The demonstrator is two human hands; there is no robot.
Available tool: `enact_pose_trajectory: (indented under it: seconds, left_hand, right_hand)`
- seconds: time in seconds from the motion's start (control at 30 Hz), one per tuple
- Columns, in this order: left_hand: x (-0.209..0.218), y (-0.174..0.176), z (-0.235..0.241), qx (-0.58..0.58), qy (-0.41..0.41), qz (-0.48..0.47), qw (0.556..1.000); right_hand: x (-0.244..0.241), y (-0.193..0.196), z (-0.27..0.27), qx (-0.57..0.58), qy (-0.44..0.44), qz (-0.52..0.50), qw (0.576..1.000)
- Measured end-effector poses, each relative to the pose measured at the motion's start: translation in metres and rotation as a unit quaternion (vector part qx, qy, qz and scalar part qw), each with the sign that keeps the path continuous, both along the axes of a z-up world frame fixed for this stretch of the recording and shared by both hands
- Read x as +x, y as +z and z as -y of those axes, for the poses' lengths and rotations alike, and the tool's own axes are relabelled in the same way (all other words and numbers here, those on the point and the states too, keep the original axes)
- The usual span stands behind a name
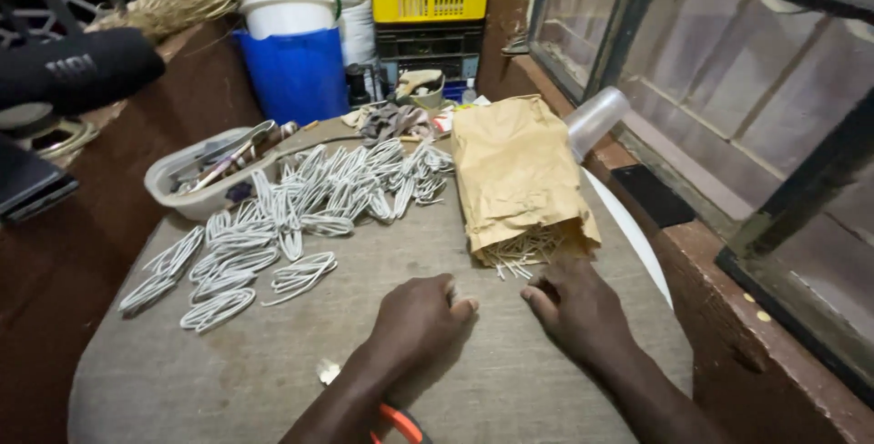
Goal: Cutting small white wire pieces from bundles using wire cutters
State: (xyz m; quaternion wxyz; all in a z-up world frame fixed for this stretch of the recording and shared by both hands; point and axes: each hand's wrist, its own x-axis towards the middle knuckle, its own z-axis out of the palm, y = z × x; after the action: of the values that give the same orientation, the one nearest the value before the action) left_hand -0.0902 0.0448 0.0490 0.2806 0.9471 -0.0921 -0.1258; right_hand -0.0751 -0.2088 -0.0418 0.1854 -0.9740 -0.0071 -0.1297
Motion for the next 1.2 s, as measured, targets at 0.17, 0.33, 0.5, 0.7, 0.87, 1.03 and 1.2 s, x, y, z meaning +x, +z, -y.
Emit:
enact_pose_trajectory:
  seconds: [0.17, 0.33, 0.5, 0.7, 0.87, 1.03, 1.2]
  left_hand:
    - [0.006, 0.029, 0.018, -0.028, -0.008, -0.003, 1.0]
    - [0.044, -0.001, 0.037, -0.01, -0.016, 0.041, 0.999]
    - [0.035, -0.01, 0.037, -0.034, 0.016, 0.035, 0.999]
    - [0.03, 0.015, 0.038, -0.043, 0.032, -0.003, 0.999]
    - [0.034, 0.0, 0.042, -0.056, 0.055, 0.023, 0.997]
    - [0.019, -0.007, 0.052, -0.047, -0.022, 0.072, 0.996]
    - [0.029, -0.001, 0.055, 0.046, -0.146, 0.242, 0.958]
  right_hand:
    - [-0.001, 0.039, -0.013, 0.028, 0.008, -0.075, 0.997]
    - [0.042, 0.017, 0.002, 0.022, 0.048, 0.015, 0.998]
    - [0.042, 0.01, 0.006, 0.074, 0.015, 0.041, 0.996]
    - [-0.009, 0.031, 0.012, 0.109, -0.093, -0.027, 0.989]
    - [-0.018, 0.051, 0.001, 0.034, -0.035, -0.054, 0.997]
    - [-0.013, 0.064, 0.003, 0.004, 0.044, -0.085, 0.995]
    - [-0.023, 0.089, -0.011, -0.013, 0.027, -0.165, 0.986]
